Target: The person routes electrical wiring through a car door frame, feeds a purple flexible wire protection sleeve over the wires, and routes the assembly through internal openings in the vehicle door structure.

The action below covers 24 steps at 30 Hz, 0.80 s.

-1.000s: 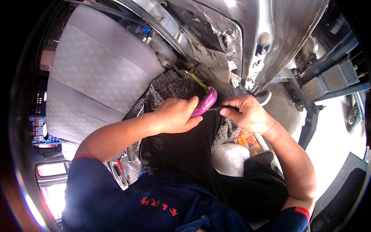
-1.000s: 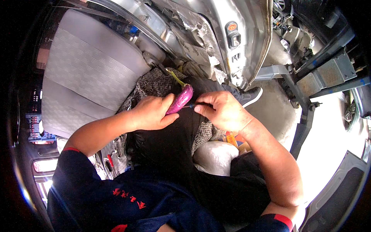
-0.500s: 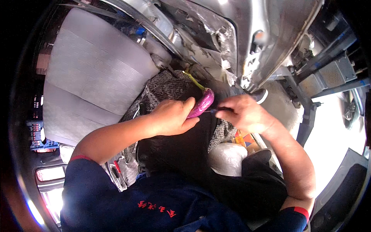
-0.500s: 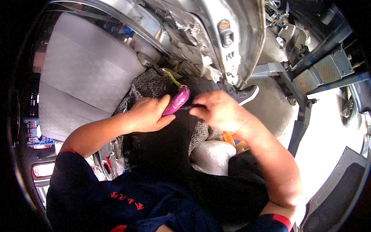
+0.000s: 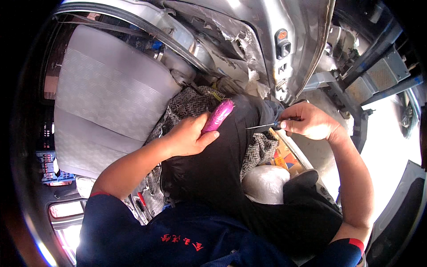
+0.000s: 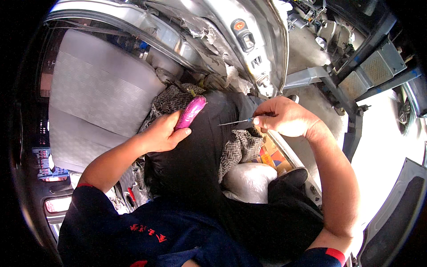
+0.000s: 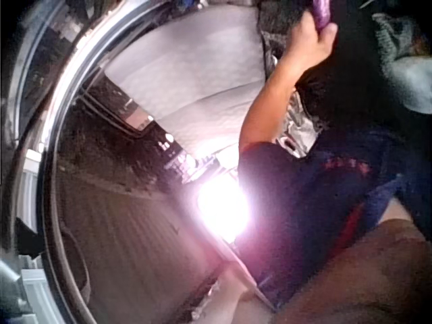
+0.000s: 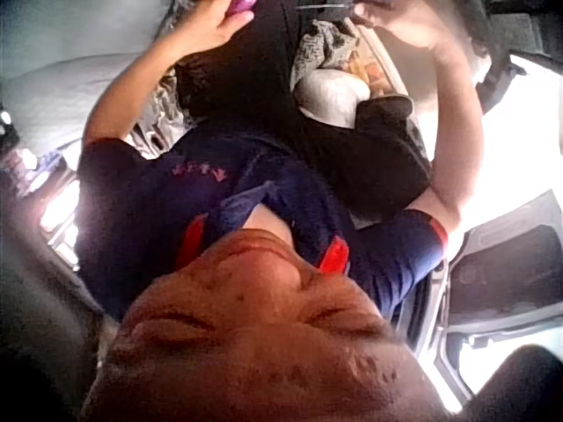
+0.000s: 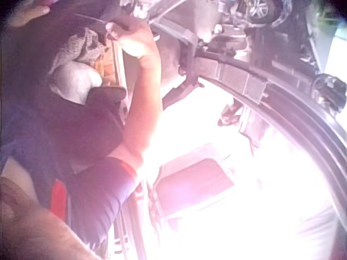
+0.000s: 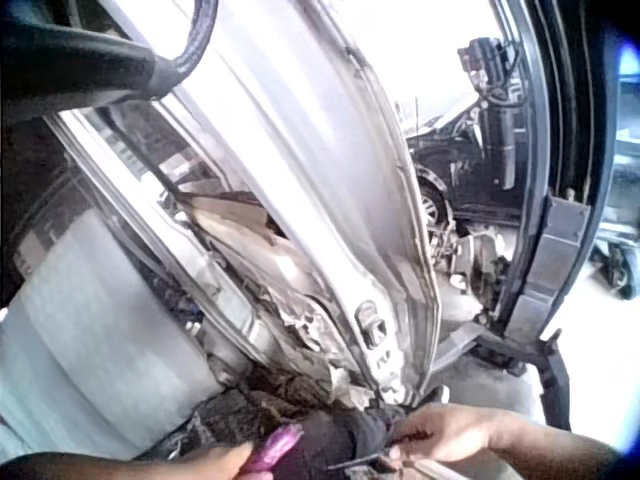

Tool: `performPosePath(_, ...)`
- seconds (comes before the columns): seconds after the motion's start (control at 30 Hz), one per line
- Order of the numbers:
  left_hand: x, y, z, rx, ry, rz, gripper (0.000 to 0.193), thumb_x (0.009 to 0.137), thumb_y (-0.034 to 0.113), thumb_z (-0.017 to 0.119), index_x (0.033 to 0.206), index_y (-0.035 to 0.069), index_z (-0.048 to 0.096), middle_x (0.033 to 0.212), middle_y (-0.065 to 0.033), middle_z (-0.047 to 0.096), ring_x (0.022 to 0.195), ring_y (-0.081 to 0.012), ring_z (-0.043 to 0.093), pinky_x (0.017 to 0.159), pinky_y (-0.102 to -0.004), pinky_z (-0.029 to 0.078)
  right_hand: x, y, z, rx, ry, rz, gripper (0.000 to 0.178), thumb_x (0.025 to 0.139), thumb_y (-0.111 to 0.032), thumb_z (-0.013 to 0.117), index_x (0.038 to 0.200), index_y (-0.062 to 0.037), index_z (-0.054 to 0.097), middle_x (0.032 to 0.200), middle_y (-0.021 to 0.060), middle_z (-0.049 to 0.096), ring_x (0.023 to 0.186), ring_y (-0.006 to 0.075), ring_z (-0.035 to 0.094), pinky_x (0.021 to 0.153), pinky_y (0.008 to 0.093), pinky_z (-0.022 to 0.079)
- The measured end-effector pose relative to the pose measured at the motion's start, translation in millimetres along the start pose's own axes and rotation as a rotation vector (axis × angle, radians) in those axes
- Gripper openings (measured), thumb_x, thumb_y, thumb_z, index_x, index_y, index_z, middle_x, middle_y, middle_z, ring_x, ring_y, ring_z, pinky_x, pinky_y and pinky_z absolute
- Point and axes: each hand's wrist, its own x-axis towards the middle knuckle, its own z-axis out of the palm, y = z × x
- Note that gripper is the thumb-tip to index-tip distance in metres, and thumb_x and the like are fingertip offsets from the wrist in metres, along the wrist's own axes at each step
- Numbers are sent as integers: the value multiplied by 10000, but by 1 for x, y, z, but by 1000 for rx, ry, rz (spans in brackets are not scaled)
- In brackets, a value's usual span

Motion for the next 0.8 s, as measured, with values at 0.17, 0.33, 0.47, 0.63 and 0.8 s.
performPosePath(0.17,1,-2,-11,-112,-25,32,302,946,264,661,1102,20,574,849,-178,665,795,-345,657,732,-444,523,1,-3,5,107,-8,15,292,969,-172,647,1130,70,670,917,126,719,798,154,685,770,327,544)
performPosePath(0.33,5,-4,-22,-498,-136,-208,292,1000,308,609,921,26,609,727,-74,630,641,-191,627,620,-350,497,-1,-4,13,91,24,14,242,968,-140,611,1079,71,653,862,115,700,809,167,688,770,326,536)
performPosePath(0.47,-4,-9,-44,-388,-90,-332,369,1041,362,564,867,38,595,677,-13,585,598,-110,565,562,-295,467,1,-13,13,-67,31,-2,225,926,-123,610,1064,46,663,900,144,714,822,202,714,775,353,545)
performPosePath(0.63,-52,-47,-86,-531,-2,-515,235,1029,232,544,1032,3,597,820,-63,653,723,-138,630,692,-304,528,3,7,14,-229,122,-103,247,878,-114,636,1063,49,657,922,166,704,834,234,699,787,375,537)
performPosePath(0.8,-138,-123,-106,-383,-116,-544,254,979,239,581,1024,-10,599,824,-87,666,744,-171,643,730,-315,523,0,3,18,2,115,-9,260,855,-13,596,1102,63,617,943,164,707,868,184,674,790,338,527)
